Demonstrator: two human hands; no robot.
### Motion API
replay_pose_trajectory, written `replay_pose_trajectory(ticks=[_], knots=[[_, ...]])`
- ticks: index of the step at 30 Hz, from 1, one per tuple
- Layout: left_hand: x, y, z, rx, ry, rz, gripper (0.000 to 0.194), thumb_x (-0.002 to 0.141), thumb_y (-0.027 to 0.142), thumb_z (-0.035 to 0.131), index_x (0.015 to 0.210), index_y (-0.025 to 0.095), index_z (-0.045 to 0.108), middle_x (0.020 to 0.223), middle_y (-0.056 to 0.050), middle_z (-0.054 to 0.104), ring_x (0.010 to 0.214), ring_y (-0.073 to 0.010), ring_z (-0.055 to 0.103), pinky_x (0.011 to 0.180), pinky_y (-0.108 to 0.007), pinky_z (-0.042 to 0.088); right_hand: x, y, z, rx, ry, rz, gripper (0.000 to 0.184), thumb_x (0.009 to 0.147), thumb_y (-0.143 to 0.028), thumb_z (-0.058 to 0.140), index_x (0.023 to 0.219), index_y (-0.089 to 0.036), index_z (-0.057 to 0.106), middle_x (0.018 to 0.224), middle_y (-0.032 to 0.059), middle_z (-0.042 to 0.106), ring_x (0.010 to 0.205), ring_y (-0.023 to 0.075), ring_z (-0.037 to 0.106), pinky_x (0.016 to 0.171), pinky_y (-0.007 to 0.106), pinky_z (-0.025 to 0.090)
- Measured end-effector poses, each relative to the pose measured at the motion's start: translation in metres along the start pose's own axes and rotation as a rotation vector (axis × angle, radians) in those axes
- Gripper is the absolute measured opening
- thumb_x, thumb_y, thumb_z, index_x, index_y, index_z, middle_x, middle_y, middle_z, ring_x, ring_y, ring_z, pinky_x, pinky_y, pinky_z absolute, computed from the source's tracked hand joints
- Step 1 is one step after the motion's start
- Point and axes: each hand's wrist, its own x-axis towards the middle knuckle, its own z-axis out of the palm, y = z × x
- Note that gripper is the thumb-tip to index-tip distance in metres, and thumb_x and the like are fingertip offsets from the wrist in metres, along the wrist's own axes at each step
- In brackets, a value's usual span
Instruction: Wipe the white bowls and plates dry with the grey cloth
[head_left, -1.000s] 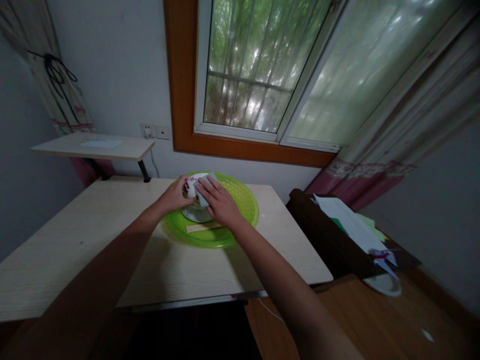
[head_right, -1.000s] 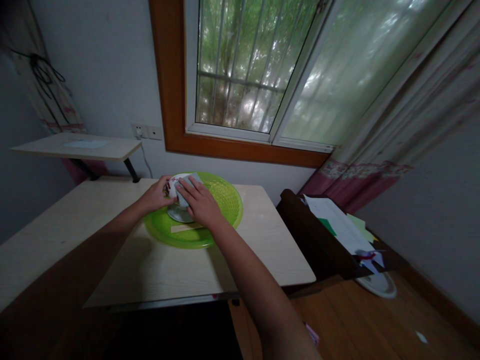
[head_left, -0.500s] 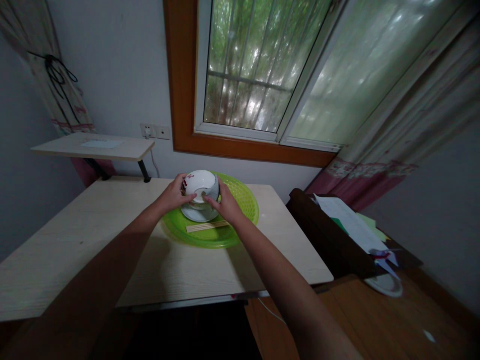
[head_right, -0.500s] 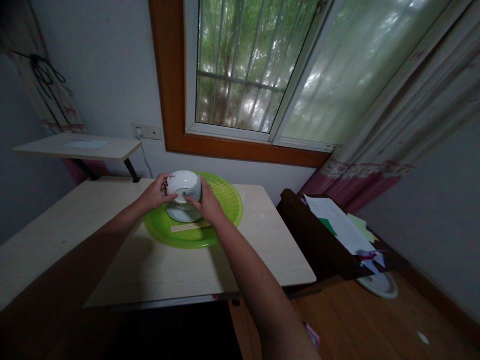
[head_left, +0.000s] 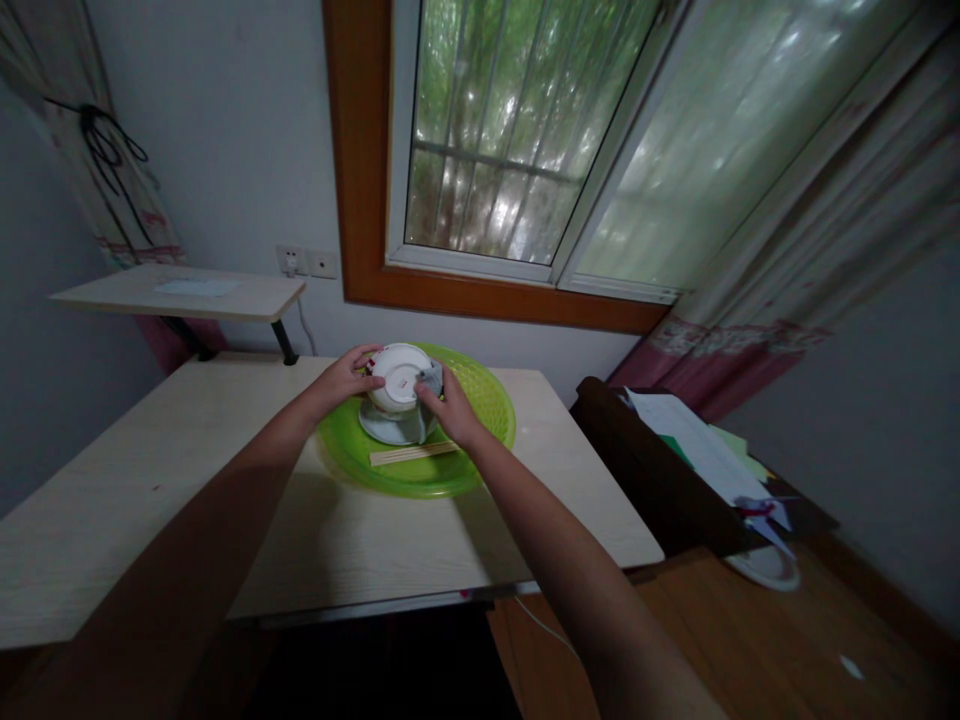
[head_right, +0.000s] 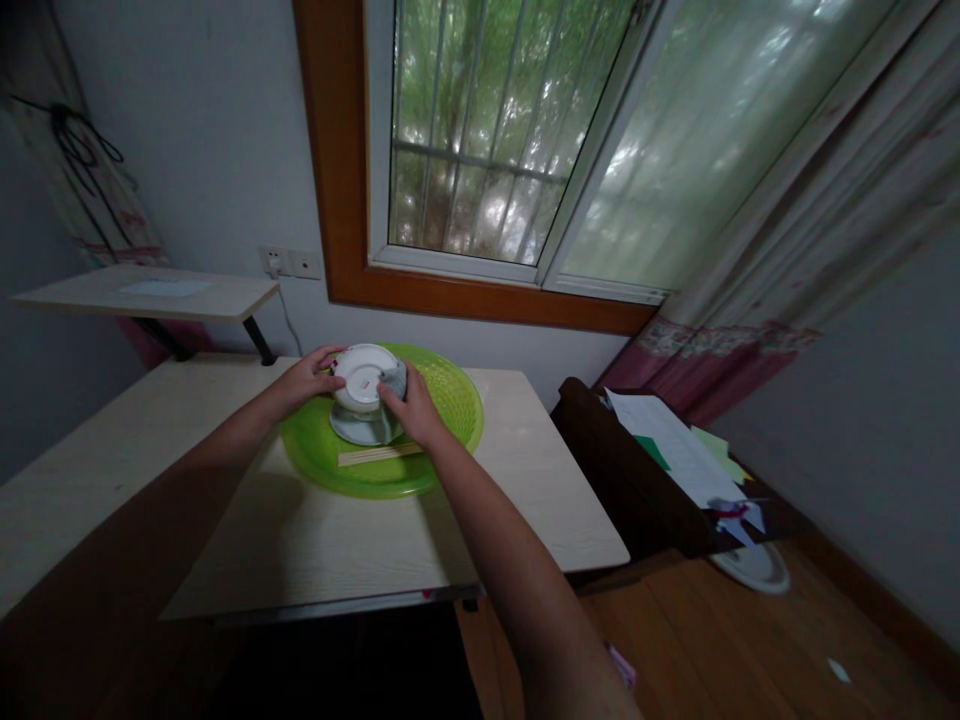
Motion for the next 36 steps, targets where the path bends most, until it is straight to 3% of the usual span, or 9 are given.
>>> replay_pose_trajectory(ticks=[7, 13, 20, 26, 31, 36], knots=[[0.002, -0.003, -0.010, -0.229, -0.113, -0.108, 0.064, 0.060, 0.034, 0.086, 0.118, 0.015, 0.066, 0.107, -0.011, 0.073, 0.090, -0.0216, 0.070, 0.074, -0.027, 0.056, 0.000, 0.003, 0.003, 0.058, -0.029, 0.039, 0.059, 0.088, -0.046, 0.065, 0.138, -0.021, 0.046, 0.137, 0.0092, 0.058, 0.126, 0.0229, 0.053, 0.113, 0.043, 0.040], [0.002, -0.005, -0.018, -0.350, -0.077, -0.180, 0.036, 0.067, 0.025, 0.082, 0.099, 0.013, 0.070, 0.090, -0.009, 0.071, 0.072, -0.0134, 0.065, 0.067, -0.023, 0.055, -0.002, 0.000, 0.003, 0.108, -0.057, 0.052, 0.061, 0.087, -0.046, 0.067, 0.139, -0.021, 0.046, 0.139, 0.0090, 0.057, 0.128, 0.0228, 0.053, 0.115, 0.043, 0.039], [0.004, -0.009, -0.023, -0.390, -0.046, -0.149, 0.024, 0.071, 0.020, 0.075, 0.094, 0.013, 0.070, 0.089, -0.010, 0.071, 0.072, -0.0144, 0.062, 0.065, -0.025, 0.055, 0.000, -0.002, 0.001, 0.146, -0.116, -0.009, 0.057, 0.092, -0.044, 0.060, 0.142, -0.023, 0.044, 0.144, 0.0075, 0.055, 0.132, 0.0217, 0.052, 0.116, 0.041, 0.039], [0.005, -0.011, -0.026, -0.395, 0.019, -0.139, 0.025, 0.071, 0.022, 0.075, 0.094, 0.013, 0.070, 0.088, -0.009, 0.070, 0.073, -0.0150, 0.062, 0.068, -0.026, 0.055, 0.001, 0.000, 0.000, 0.014, 0.053, 0.023, 0.040, 0.089, -0.035, 0.061, 0.126, -0.022, 0.052, 0.125, 0.0083, 0.062, 0.117, 0.0238, 0.057, 0.107, 0.044, 0.045], [0.005, -0.007, -0.023, -0.425, 0.017, -0.173, 0.025, 0.068, 0.019, 0.077, 0.091, 0.014, 0.071, 0.085, -0.008, 0.070, 0.068, -0.0130, 0.060, 0.064, -0.024, 0.055, -0.002, -0.005, -0.006, -0.159, 0.269, -0.037, 0.029, 0.082, -0.028, 0.066, 0.108, -0.023, 0.055, 0.112, 0.0081, 0.054, 0.106, 0.0249, 0.053, 0.097, 0.042, 0.048], [0.007, -0.008, -0.022, -0.396, -0.015, -0.167, 0.024, 0.066, 0.021, 0.079, 0.087, 0.014, 0.071, 0.082, -0.008, 0.070, 0.066, -0.0132, 0.060, 0.060, -0.024, 0.055, -0.004, -0.014, -0.009, -0.226, 0.154, -0.178, 0.027, 0.075, -0.009, 0.059, 0.098, -0.024, 0.060, 0.107, 0.0064, 0.053, 0.105, 0.0244, 0.054, 0.096, 0.042, 0.049]])
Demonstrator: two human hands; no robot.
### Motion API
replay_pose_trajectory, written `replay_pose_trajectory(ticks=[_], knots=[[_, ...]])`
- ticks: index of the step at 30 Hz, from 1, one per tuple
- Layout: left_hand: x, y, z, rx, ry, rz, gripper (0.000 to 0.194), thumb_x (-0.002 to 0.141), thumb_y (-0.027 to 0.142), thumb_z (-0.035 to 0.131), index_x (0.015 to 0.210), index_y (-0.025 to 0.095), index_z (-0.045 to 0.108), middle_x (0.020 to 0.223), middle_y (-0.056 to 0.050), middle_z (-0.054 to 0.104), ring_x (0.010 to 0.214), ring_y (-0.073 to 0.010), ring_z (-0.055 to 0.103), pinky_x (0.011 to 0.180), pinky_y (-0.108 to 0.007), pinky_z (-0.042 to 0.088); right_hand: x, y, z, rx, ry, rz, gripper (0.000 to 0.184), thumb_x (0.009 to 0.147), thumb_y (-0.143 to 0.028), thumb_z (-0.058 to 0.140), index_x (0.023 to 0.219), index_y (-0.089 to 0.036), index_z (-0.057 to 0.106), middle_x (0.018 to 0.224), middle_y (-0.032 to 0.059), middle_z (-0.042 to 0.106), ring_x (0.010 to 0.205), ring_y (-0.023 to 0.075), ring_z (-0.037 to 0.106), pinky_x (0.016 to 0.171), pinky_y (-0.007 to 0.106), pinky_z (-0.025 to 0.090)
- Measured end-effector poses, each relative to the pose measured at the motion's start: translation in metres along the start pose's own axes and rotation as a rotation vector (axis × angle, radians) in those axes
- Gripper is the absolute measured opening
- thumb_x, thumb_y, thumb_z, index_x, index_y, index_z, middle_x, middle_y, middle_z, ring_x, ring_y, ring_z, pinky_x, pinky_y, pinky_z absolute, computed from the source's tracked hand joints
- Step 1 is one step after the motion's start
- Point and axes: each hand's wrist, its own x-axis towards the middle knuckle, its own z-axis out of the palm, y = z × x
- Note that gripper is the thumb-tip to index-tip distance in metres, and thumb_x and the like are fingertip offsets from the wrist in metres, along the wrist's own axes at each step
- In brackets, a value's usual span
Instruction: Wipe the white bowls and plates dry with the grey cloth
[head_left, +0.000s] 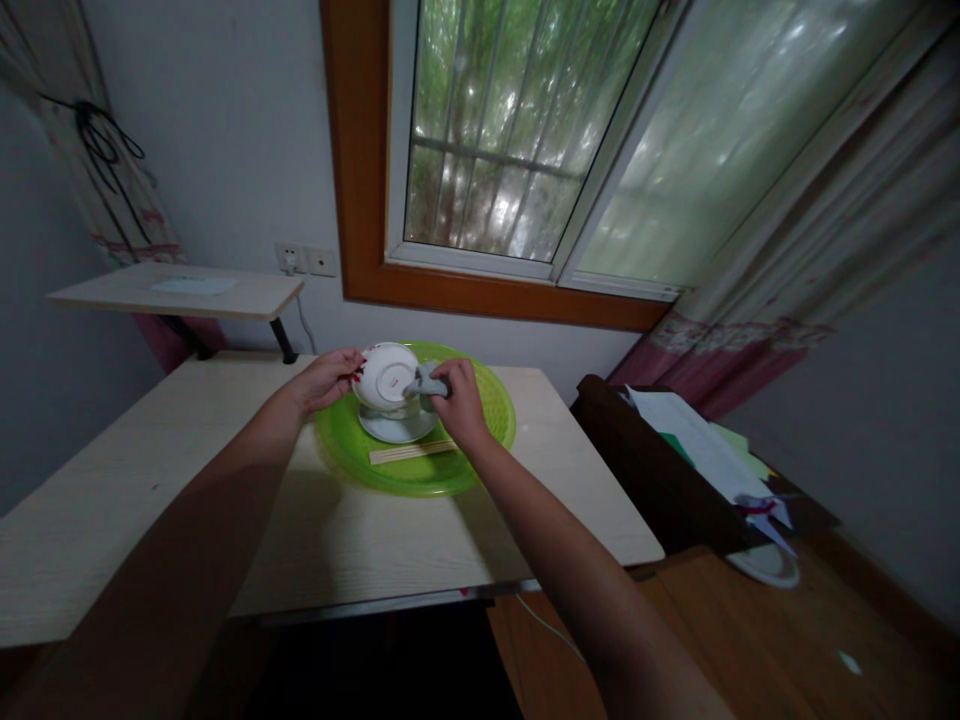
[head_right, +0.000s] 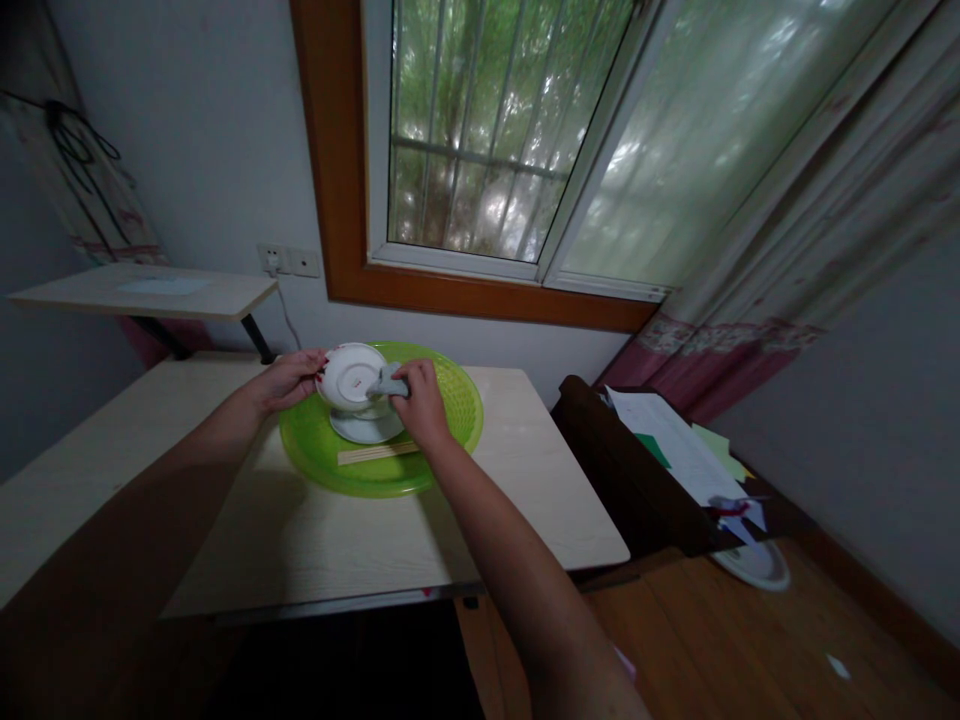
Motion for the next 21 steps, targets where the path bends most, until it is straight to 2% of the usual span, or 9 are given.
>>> replay_pose_trajectory(ticks=[3, 6, 11, 14, 17, 21], knots=[[0.000, 0.000, 0.000, 0.026, 0.023, 0.014, 0.020, 0.068, 0.021, 0.078, 0.086, 0.014, 0.071, 0.080, -0.007, 0.070, 0.065, -0.0139, 0.060, 0.060, -0.025, 0.055, -0.001, -0.004, 0.001, -0.004, -0.134, -0.086, 0.030, 0.075, -0.008, 0.061, 0.099, -0.026, 0.065, 0.109, 0.0059, 0.057, 0.109, 0.0250, 0.055, 0.098, 0.044, 0.049], [-0.002, 0.002, 0.001, 0.008, 0.025, 0.001, 0.022, 0.068, 0.019, 0.078, 0.088, 0.014, 0.072, 0.082, -0.007, 0.071, 0.068, -0.0146, 0.061, 0.063, -0.025, 0.055, -0.003, -0.010, 0.002, -0.055, -0.261, -0.201, 0.029, 0.081, -0.015, 0.064, 0.107, -0.027, 0.069, 0.117, 0.0072, 0.060, 0.116, 0.0267, 0.054, 0.103, 0.047, 0.046], [-0.004, 0.003, 0.004, -0.081, 0.044, -0.009, 0.024, 0.069, 0.013, 0.076, 0.092, 0.013, 0.072, 0.084, -0.008, 0.073, 0.066, -0.0126, 0.062, 0.062, -0.022, 0.056, -0.005, -0.022, 0.002, -0.191, -0.397, -0.407, 0.035, 0.092, -0.025, 0.058, 0.126, -0.027, 0.064, 0.132, 0.0081, 0.059, 0.127, 0.0266, 0.050, 0.112, 0.047, 0.042], [-0.004, 0.003, 0.003, -0.130, -0.001, -0.013, 0.025, 0.069, 0.009, 0.076, 0.093, 0.010, 0.072, 0.082, -0.009, 0.073, 0.065, -0.0123, 0.063, 0.063, -0.021, 0.056, -0.005, -0.027, 0.000, -0.282, -0.414, -0.482, 0.041, 0.096, -0.024, 0.052, 0.136, -0.024, 0.057, 0.141, 0.0089, 0.054, 0.136, 0.0245, 0.044, 0.114, 0.045, 0.040], [-0.003, 0.003, 0.002, -0.167, -0.025, -0.026, 0.024, 0.068, 0.005, 0.074, 0.092, 0.008, 0.072, 0.079, -0.008, 0.072, 0.061, -0.0118, 0.063, 0.059, -0.020, 0.056, -0.005, -0.028, -0.001, -0.394, -0.388, -0.526, 0.040, 0.098, -0.024, 0.052, 0.139, -0.022, 0.056, 0.144, 0.0098, 0.052, 0.142, 0.0255, 0.036, 0.116, 0.046, 0.038], [-0.002, 0.001, -0.001, -0.177, -0.029, -0.040, 0.025, 0.069, 0.003, 0.072, 0.094, 0.007, 0.072, 0.083, -0.010, 0.073, 0.064, -0.0131, 0.065, 0.061, -0.021, 0.056, -0.004, -0.029, -0.002, -0.552, -0.313, -0.455, 0.044, 0.098, -0.024, 0.055, 0.142, -0.028, 0.054, 0.142, 0.0075, 0.054, 0.136, 0.0291, 0.037, 0.118, 0.051, 0.031]])
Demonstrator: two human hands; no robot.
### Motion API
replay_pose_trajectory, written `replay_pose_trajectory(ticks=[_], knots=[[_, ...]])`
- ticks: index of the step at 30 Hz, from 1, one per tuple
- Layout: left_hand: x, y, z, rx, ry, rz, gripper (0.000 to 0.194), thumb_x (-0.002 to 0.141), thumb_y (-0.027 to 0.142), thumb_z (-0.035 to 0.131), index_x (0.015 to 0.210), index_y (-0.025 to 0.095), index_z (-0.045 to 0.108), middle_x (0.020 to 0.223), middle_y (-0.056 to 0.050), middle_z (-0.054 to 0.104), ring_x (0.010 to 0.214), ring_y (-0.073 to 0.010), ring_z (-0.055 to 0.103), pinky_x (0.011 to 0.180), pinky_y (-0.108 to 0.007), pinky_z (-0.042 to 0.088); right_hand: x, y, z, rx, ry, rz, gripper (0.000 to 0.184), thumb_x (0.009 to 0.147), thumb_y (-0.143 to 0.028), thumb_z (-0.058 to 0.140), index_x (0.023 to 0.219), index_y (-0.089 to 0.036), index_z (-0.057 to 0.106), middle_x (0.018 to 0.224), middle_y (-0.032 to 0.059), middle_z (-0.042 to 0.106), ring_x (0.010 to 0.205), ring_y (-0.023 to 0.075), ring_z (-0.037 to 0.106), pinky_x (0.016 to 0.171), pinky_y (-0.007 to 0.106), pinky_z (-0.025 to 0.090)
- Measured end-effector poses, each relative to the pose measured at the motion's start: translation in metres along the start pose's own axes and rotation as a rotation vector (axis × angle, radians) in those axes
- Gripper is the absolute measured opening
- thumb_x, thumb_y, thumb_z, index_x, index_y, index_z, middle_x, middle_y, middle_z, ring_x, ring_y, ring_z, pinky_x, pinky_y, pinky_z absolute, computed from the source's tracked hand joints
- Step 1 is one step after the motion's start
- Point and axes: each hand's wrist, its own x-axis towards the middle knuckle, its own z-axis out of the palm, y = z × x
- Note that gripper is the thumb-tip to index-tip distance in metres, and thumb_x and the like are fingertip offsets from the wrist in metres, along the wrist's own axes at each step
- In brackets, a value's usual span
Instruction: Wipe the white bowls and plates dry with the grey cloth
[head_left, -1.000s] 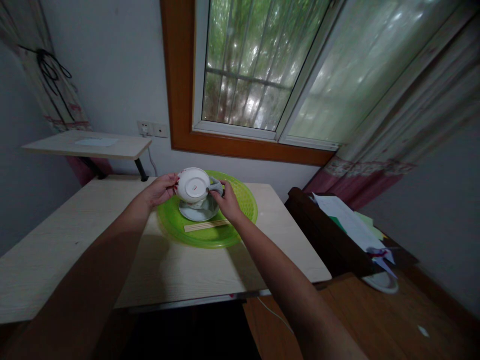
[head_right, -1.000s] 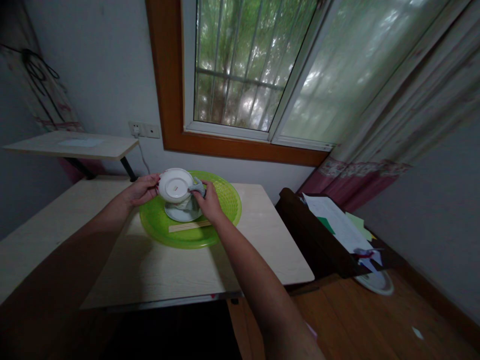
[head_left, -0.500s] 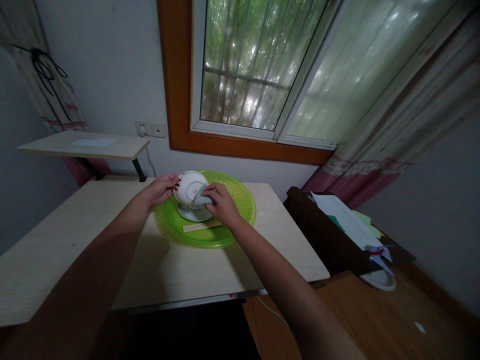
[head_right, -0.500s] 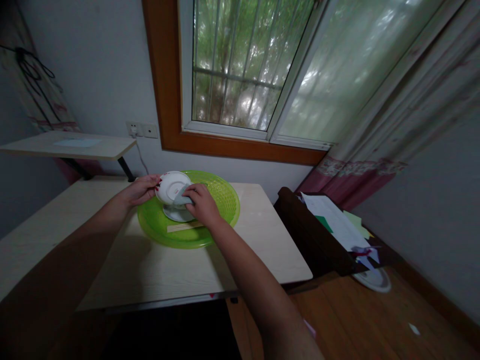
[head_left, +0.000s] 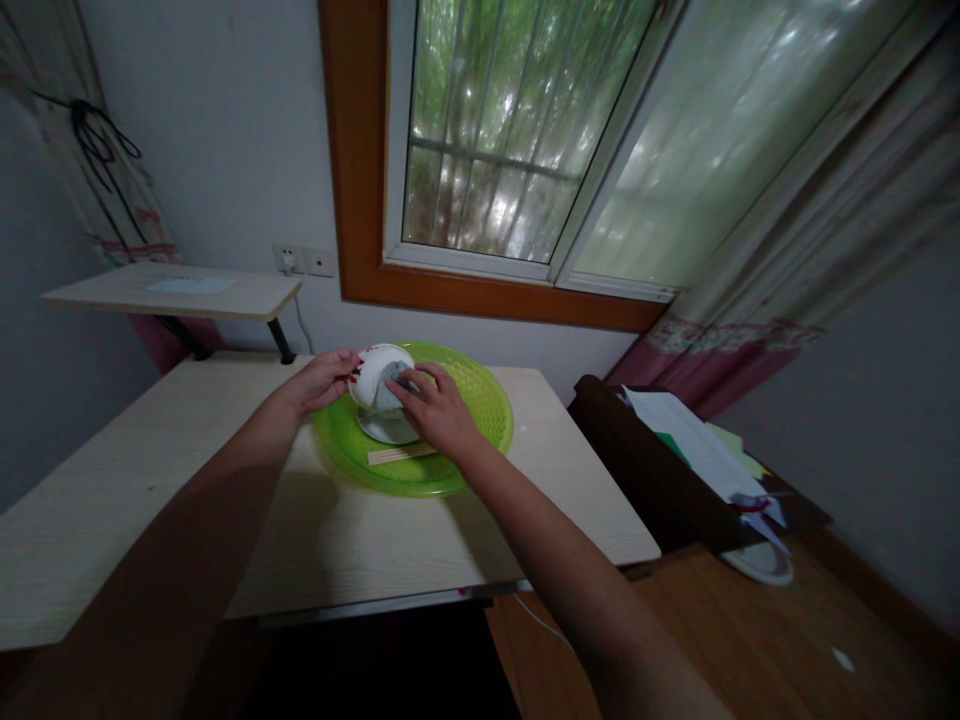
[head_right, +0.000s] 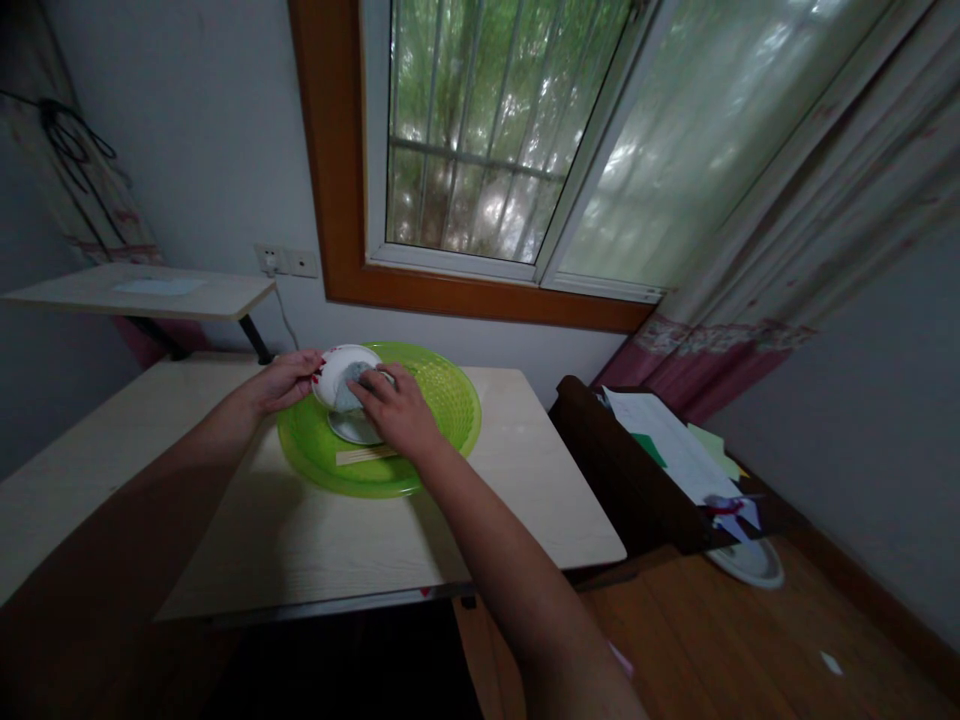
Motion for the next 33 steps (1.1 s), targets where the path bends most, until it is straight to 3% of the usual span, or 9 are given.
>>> replay_pose_trajectory(ticks=[6, 11, 16, 22, 27, 33], knots=[[-0.002, 0.000, 0.003, -0.018, -0.022, 0.042, 0.027, 0.071, 0.008, 0.073, 0.098, 0.006, 0.072, 0.087, -0.012, 0.074, 0.069, -0.0156, 0.067, 0.066, -0.025, 0.058, 0.001, -0.004, -0.007, -0.075, -0.038, 0.147, 0.046, 0.098, -0.034, 0.053, 0.143, -0.023, 0.054, 0.133, 0.0121, 0.056, 0.120, 0.0321, 0.040, 0.106, 0.050, 0.036], [-0.003, 0.002, 0.004, -0.032, 0.010, 0.070, 0.022, 0.070, 0.008, 0.074, 0.092, 0.007, 0.072, 0.079, -0.009, 0.073, 0.064, -0.0132, 0.064, 0.063, -0.022, 0.056, 0.001, -0.008, -0.015, -0.014, -0.138, 0.089, 0.049, 0.099, -0.046, 0.049, 0.141, -0.022, 0.056, 0.117, 0.0126, 0.058, 0.104, 0.0289, 0.044, 0.093, 0.045, 0.041], [-0.003, 0.002, 0.004, -0.006, 0.050, 0.042, 0.022, 0.071, 0.005, 0.072, 0.093, 0.006, 0.070, 0.080, -0.009, 0.071, 0.064, -0.0119, 0.064, 0.063, -0.020, 0.056, 0.003, -0.011, -0.016, 0.003, -0.196, 0.015, 0.055, 0.099, -0.054, 0.045, 0.148, -0.028, 0.048, 0.117, 0.0118, 0.056, 0.101, 0.0280, 0.044, 0.092, 0.045, 0.040], [-0.003, 0.001, 0.003, 0.023, 0.039, 0.023, 0.023, 0.072, 0.006, 0.070, 0.095, 0.008, 0.070, 0.081, -0.009, 0.072, 0.063, -0.0137, 0.064, 0.059, -0.023, 0.056, 0.005, -0.011, -0.012, -0.063, -0.166, 0.134, 0.057, 0.102, -0.053, 0.039, 0.154, -0.030, 0.037, 0.115, 0.0120, 0.055, 0.102, 0.0278, 0.044, 0.089, 0.043, 0.040], [-0.005, 0.002, 0.005, -0.014, 0.019, 0.089, 0.020, 0.071, 0.006, 0.070, 0.091, 0.008, 0.071, 0.080, -0.009, 0.072, 0.067, -0.0143, 0.064, 0.065, -0.023, 0.056, 0.004, -0.006, -0.009, -0.084, -0.099, 0.214, 0.050, 0.103, -0.048, 0.040, 0.144, -0.022, 0.054, 0.105, 0.0125, 0.057, 0.096, 0.0268, 0.047, 0.083, 0.039, 0.041], [-0.007, 0.003, 0.008, -0.034, 0.087, 0.085, 0.016, 0.071, 0.003, 0.070, 0.086, 0.009, 0.071, 0.077, -0.007, 0.071, 0.066, -0.0130, 0.063, 0.064, -0.022, 0.055, -0.001, -0.002, -0.004, 0.005, -0.099, 0.058, 0.041, 0.102, -0.041, 0.042, 0.132, -0.023, 0.064, 0.099, 0.0096, 0.058, 0.090, 0.0233, 0.049, 0.080, 0.036, 0.041]])
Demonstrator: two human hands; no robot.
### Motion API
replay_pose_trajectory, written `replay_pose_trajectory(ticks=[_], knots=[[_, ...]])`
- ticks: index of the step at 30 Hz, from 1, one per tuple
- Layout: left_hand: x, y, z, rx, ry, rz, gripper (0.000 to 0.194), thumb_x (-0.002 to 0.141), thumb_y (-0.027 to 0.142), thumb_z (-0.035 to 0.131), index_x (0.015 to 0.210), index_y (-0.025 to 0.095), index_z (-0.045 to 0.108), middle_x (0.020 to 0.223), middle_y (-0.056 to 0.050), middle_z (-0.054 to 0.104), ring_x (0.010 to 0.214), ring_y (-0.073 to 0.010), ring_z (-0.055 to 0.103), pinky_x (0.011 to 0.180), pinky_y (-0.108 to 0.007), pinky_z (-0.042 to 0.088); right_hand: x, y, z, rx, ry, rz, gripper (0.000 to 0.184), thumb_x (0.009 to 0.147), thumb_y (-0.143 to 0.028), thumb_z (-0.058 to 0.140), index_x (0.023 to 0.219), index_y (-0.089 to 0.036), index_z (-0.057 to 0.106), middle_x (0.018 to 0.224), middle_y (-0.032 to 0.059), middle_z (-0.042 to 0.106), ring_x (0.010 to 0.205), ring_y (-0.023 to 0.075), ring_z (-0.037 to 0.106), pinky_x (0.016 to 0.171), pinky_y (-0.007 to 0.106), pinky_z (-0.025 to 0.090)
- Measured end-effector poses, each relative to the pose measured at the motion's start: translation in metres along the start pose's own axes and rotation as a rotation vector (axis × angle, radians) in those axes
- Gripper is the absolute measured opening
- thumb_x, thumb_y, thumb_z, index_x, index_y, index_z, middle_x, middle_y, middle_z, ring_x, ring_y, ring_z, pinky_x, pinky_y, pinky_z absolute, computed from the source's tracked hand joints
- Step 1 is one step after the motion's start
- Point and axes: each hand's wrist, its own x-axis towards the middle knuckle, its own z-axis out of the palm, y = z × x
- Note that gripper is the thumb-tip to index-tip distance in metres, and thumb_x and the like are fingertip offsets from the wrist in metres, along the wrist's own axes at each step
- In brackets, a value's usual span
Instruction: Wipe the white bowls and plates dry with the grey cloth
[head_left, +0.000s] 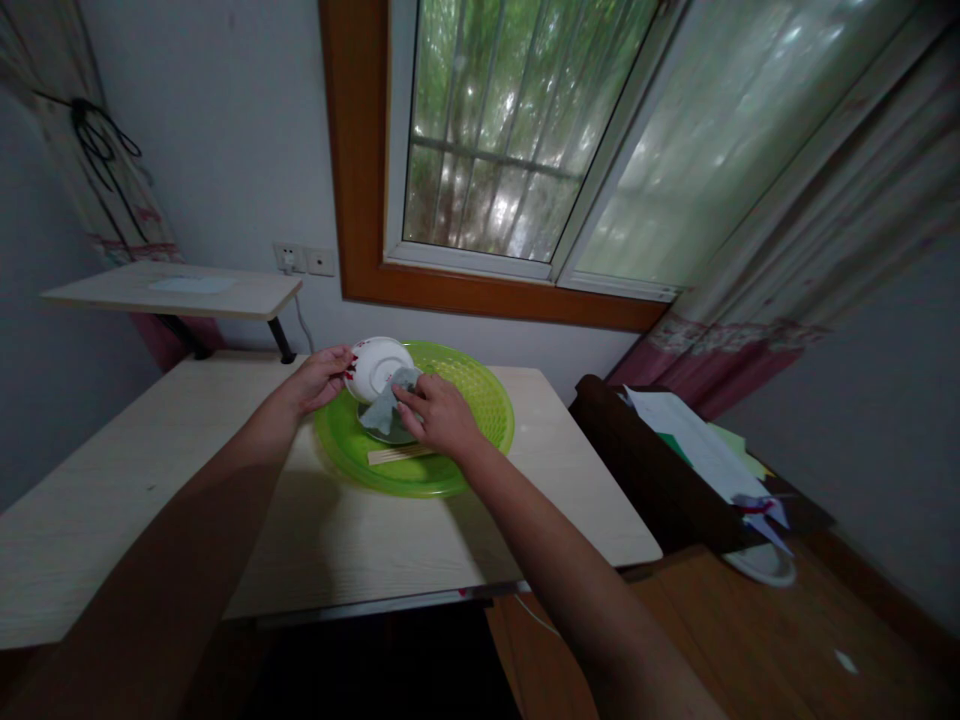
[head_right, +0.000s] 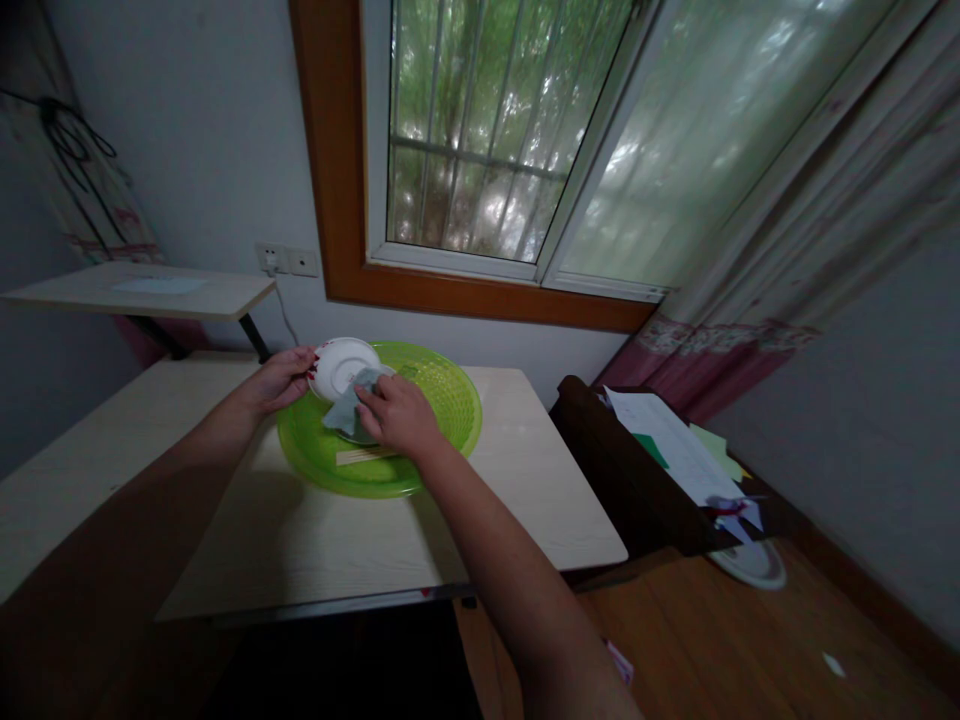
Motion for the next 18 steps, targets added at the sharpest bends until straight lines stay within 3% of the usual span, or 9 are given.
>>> replay_pose_trajectory(ticks=[5, 10, 14, 18], knots=[[0.0004, -0.0004, -0.0026, 0.037, 0.009, -0.022, 0.014, 0.070, 0.004, 0.073, 0.082, 0.010, 0.069, 0.074, -0.006, 0.069, 0.066, -0.0127, 0.064, 0.063, -0.021, 0.055, 0.0018, -0.0020, -0.0008, 0.021, -0.054, -0.056, 0.044, 0.102, -0.042, 0.045, 0.144, -0.031, 0.053, 0.102, 0.0089, 0.057, 0.090, 0.0228, 0.048, 0.080, 0.036, 0.041], [0.0019, -0.0020, -0.0058, 0.056, -0.047, -0.071, 0.021, 0.071, 0.006, 0.072, 0.091, 0.009, 0.071, 0.079, -0.008, 0.071, 0.063, -0.0144, 0.065, 0.060, -0.024, 0.056, 0.0052, -0.0055, -0.0055, -0.041, -0.058, 0.060, 0.053, 0.102, -0.046, 0.042, 0.153, -0.029, 0.040, 0.106, 0.0110, 0.056, 0.094, 0.0250, 0.049, 0.081, 0.037, 0.043], [0.0009, -0.0006, -0.0025, 0.016, -0.053, -0.029, 0.023, 0.070, 0.005, 0.072, 0.093, 0.008, 0.071, 0.081, -0.010, 0.072, 0.068, -0.0150, 0.066, 0.066, -0.024, 0.057, 0.0047, -0.0042, -0.0049, -0.067, -0.026, 0.141, 0.050, 0.103, -0.043, 0.039, 0.146, -0.021, 0.050, 0.104, 0.0129, 0.059, 0.094, 0.0257, 0.050, 0.082, 0.038, 0.044], [0.0003, 0.0006, -0.0003, 0.007, -0.037, -0.015, 0.020, 0.070, 0.005, 0.073, 0.090, 0.008, 0.071, 0.080, -0.009, 0.072, 0.069, -0.0144, 0.065, 0.066, -0.023, 0.057, 0.0017, -0.0015, -0.0001, -0.038, -0.019, 0.071, 0.046, 0.104, -0.040, 0.037, 0.135, -0.017, 0.061, 0.103, 0.0129, 0.062, 0.094, 0.0249, 0.053, 0.083, 0.037, 0.045]])
